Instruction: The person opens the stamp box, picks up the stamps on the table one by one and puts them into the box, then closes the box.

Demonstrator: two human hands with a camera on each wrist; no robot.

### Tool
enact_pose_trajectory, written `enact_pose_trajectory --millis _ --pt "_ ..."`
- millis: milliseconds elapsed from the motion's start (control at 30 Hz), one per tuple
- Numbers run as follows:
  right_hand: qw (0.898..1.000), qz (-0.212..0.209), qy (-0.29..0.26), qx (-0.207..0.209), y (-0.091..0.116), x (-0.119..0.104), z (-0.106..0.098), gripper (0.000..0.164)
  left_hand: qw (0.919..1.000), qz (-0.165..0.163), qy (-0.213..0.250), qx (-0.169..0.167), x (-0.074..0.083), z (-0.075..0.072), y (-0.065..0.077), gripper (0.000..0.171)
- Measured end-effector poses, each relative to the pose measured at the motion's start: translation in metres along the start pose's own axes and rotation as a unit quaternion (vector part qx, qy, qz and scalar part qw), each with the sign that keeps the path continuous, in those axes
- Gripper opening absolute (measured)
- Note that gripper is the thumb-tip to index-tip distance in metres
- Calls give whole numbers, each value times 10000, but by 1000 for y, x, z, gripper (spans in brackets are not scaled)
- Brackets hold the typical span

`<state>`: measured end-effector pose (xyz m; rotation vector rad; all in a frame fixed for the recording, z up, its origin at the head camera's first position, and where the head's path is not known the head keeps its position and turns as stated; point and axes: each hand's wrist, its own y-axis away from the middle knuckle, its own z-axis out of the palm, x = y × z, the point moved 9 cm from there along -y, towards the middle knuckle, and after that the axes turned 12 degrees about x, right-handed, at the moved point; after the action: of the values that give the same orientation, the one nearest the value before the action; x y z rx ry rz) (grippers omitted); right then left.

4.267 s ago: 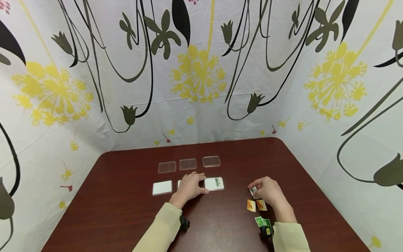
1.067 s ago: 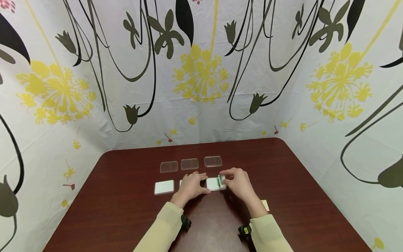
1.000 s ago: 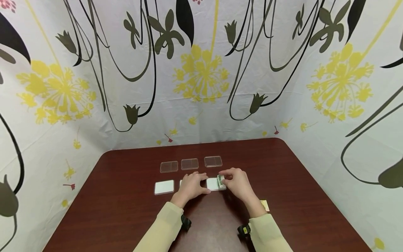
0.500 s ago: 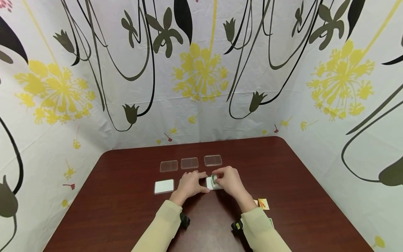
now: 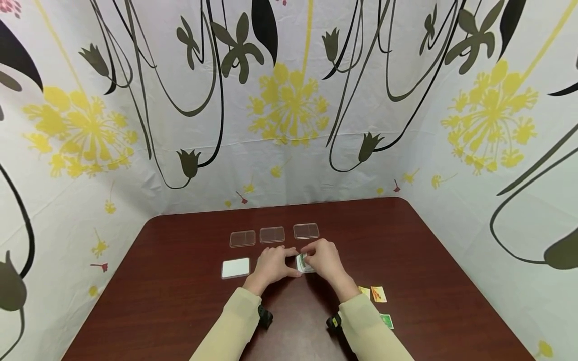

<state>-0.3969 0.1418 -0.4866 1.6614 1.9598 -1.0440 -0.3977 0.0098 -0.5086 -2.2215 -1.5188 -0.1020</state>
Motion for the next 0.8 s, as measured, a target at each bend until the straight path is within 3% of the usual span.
enact_pose_trajectory --millis 800 --pt "9973 48 709 169 -4 2 7 14 10000 -45 8 26 -3 4 1 64"
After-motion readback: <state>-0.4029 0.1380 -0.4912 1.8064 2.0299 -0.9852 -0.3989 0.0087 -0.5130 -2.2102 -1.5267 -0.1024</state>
